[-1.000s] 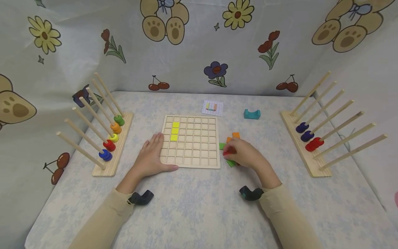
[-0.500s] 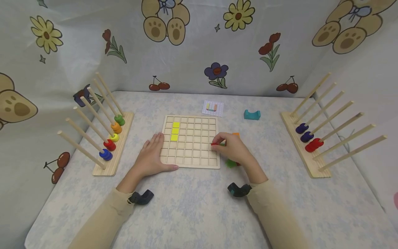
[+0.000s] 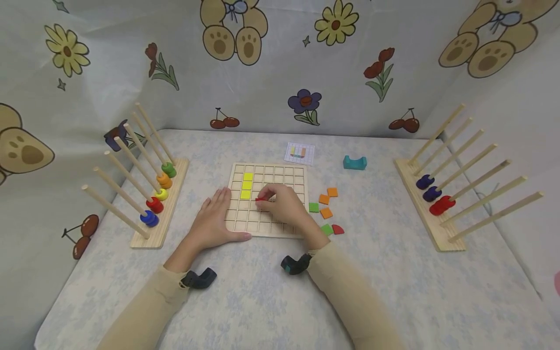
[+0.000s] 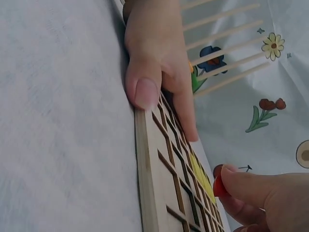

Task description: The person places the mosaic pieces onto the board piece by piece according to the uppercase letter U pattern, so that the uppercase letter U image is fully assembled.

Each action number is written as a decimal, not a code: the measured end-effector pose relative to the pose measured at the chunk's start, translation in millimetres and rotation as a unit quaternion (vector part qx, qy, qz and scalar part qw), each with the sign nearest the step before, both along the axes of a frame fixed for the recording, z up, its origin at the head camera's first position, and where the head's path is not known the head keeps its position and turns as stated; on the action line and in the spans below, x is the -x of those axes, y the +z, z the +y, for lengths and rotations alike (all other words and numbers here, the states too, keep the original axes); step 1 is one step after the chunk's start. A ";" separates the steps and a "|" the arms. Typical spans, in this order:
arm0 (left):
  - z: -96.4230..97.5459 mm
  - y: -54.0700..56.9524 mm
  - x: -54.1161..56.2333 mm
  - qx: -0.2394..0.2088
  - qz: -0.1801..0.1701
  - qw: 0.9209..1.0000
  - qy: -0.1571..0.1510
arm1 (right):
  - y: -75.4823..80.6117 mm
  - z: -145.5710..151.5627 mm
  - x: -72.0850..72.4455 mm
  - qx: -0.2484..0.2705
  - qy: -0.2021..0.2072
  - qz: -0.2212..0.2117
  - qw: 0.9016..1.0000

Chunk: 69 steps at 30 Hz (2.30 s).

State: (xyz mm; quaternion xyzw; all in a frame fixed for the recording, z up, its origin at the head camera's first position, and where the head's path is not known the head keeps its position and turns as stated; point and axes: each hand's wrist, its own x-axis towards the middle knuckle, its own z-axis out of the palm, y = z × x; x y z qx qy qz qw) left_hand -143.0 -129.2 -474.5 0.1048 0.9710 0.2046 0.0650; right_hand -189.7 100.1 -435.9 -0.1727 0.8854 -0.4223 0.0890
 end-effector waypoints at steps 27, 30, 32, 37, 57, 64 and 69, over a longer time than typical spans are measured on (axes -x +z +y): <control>-0.2 1.7 -1.4 0.004 0.000 1.000 -0.004 | -14.8 -47.9 2.5 0.026 -0.021 0.002 0.999; 0.3 1.6 -1.4 0.002 -0.002 1.000 -0.004 | -14.9 -47.6 2.8 0.009 -0.015 0.022 1.000; 0.6 1.6 -1.6 0.002 -0.003 1.000 -0.004 | -15.1 -47.0 3.0 -0.008 -0.010 0.042 0.999; 1.1 1.8 -1.7 0.002 0.000 1.000 -0.005 | -15.8 -45.4 3.8 -0.040 0.003 0.077 0.996; 2.2 1.7 -2.6 0.000 -0.008 1.000 -0.002 | -10.9 -28.6 -5.4 -0.076 0.013 0.070 0.995; 2.1 3.2 -1.3 0.002 -0.004 1.000 0.000 | 0.4 5.7 -10.1 -0.066 -0.002 0.061 0.996; 1.7 3.0 -1.1 0.002 -0.006 1.000 0.004 | 5.4 41.3 -11.0 -0.078 -0.013 0.060 0.995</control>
